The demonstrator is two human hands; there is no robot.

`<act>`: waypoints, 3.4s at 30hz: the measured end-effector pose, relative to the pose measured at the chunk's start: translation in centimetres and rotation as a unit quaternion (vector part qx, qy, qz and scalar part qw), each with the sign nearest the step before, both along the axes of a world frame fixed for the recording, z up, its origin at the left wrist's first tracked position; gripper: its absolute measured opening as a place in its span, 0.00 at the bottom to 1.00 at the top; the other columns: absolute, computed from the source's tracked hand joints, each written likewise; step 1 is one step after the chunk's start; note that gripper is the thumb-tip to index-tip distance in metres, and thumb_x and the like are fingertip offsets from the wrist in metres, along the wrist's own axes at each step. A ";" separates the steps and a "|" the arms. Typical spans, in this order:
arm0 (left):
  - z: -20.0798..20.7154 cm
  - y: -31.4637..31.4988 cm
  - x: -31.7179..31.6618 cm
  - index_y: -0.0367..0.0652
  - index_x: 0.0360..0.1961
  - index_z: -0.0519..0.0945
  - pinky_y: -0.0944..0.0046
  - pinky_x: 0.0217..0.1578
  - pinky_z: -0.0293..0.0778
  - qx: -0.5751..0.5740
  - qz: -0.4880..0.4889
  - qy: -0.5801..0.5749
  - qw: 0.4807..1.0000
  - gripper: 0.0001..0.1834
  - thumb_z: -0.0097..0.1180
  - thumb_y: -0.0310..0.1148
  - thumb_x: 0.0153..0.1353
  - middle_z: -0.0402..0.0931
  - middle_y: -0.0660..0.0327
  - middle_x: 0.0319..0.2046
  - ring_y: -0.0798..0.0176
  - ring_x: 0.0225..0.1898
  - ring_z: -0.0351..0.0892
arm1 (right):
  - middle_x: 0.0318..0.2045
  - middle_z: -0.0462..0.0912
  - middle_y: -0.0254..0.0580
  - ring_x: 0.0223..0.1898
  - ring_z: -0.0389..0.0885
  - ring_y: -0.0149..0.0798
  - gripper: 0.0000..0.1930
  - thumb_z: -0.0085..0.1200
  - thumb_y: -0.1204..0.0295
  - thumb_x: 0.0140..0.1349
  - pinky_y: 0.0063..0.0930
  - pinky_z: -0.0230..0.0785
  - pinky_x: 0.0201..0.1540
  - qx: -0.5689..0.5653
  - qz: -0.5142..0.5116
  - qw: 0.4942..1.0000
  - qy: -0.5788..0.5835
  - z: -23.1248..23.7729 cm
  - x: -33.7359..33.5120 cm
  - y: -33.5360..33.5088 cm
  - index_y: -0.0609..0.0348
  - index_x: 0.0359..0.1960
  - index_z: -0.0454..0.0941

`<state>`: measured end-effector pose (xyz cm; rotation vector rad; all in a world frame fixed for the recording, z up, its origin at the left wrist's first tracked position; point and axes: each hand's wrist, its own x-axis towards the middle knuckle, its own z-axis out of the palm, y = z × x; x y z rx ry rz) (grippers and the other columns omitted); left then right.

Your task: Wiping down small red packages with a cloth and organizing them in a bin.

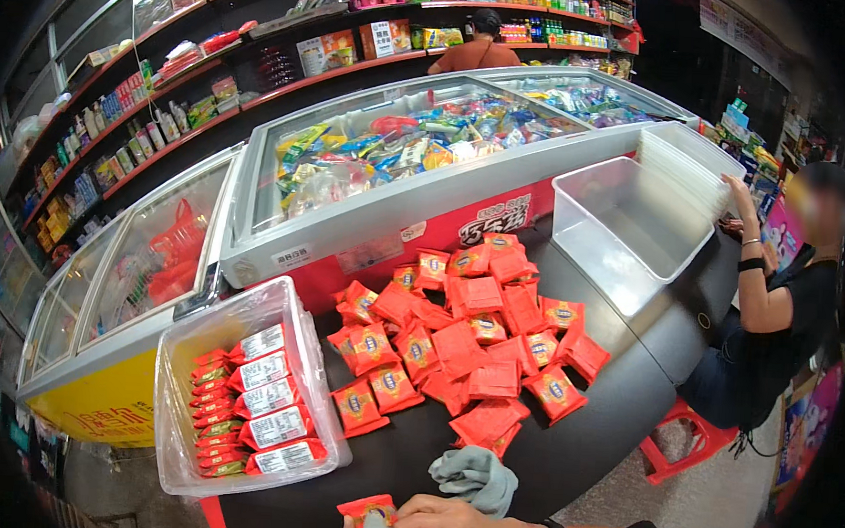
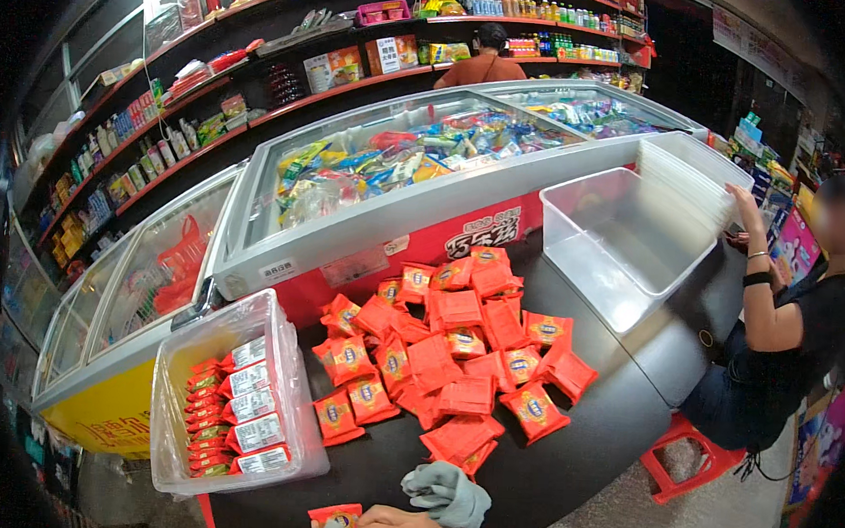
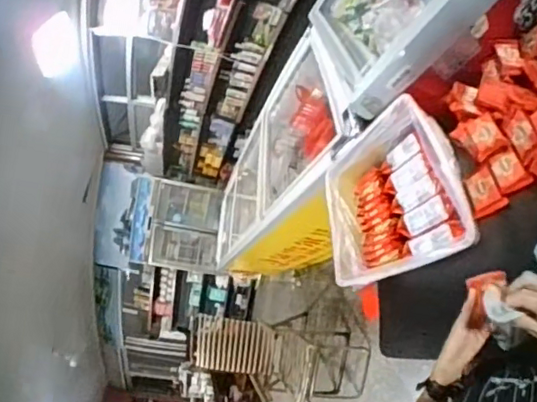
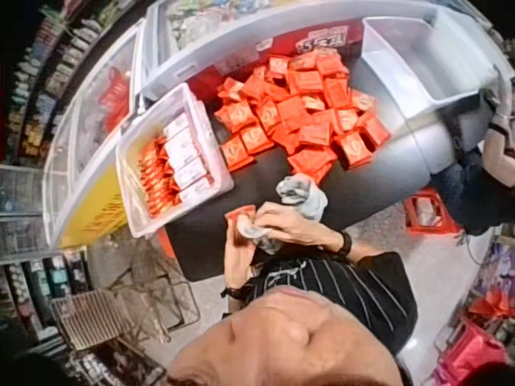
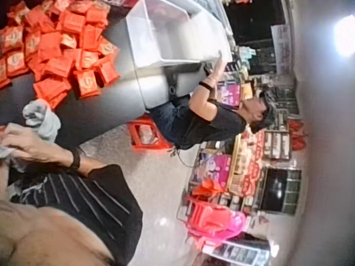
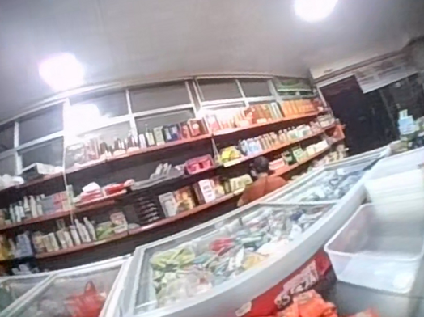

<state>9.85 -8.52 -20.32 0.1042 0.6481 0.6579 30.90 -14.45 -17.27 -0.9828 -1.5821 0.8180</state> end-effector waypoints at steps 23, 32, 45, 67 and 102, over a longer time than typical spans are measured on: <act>-1.5 -1.4 2.7 0.45 0.60 0.70 0.56 0.58 0.69 0.102 -0.001 0.052 0.993 0.22 0.40 0.46 0.75 0.74 0.60 0.54 0.61 0.56 0.73 | 0.40 0.78 0.41 0.43 0.78 0.38 0.14 0.65 0.78 0.55 0.27 0.71 0.42 0.030 -0.254 0.967 -0.003 0.6 -0.9 2.2 0.55 0.44 0.82; -4.8 -1.1 2.5 0.44 0.66 0.63 0.64 0.52 0.74 0.104 0.034 -0.312 0.944 0.22 0.40 0.36 0.73 0.72 0.61 0.55 0.63 0.52 0.74 | 0.38 0.79 0.33 0.42 0.79 0.36 0.11 0.60 0.71 0.55 0.35 0.68 0.49 0.150 -0.117 0.976 -0.107 -1.3 -4.1 1.8 0.51 0.41 0.82; 6.7 2.8 -5.5 0.35 0.57 0.68 0.61 0.42 0.74 0.404 0.359 0.023 0.841 0.22 0.44 0.44 0.72 0.72 0.60 0.35 0.63 0.34 0.72 | 0.38 0.76 0.27 0.39 0.73 0.33 0.13 0.60 0.67 0.57 0.30 0.61 0.46 0.080 -0.140 0.946 -0.279 -5.1 -3.1 1.3 0.47 0.45 0.78; -1.3 -1.0 2.1 0.46 0.66 0.65 0.55 0.63 0.64 0.190 0.055 0.194 0.961 0.30 0.37 0.54 0.73 0.69 0.62 0.62 0.60 0.62 0.67 | 0.50 0.78 0.38 0.51 0.76 0.45 0.15 0.48 0.72 0.64 0.38 0.66 0.56 0.150 -0.105 0.963 -0.200 -1.9 -5.7 1.6 0.52 0.53 0.78; -2.3 -3.2 3.0 0.36 0.71 0.55 0.59 0.66 0.58 0.471 -0.035 0.303 0.828 0.34 0.36 0.49 0.73 0.59 0.52 0.67 0.54 0.65 0.62 | 0.51 0.77 0.30 0.37 0.73 0.36 0.19 0.52 0.70 0.57 0.23 0.72 0.41 0.131 -0.269 0.930 -0.215 -0.6 -4.7 1.4 0.51 0.52 0.76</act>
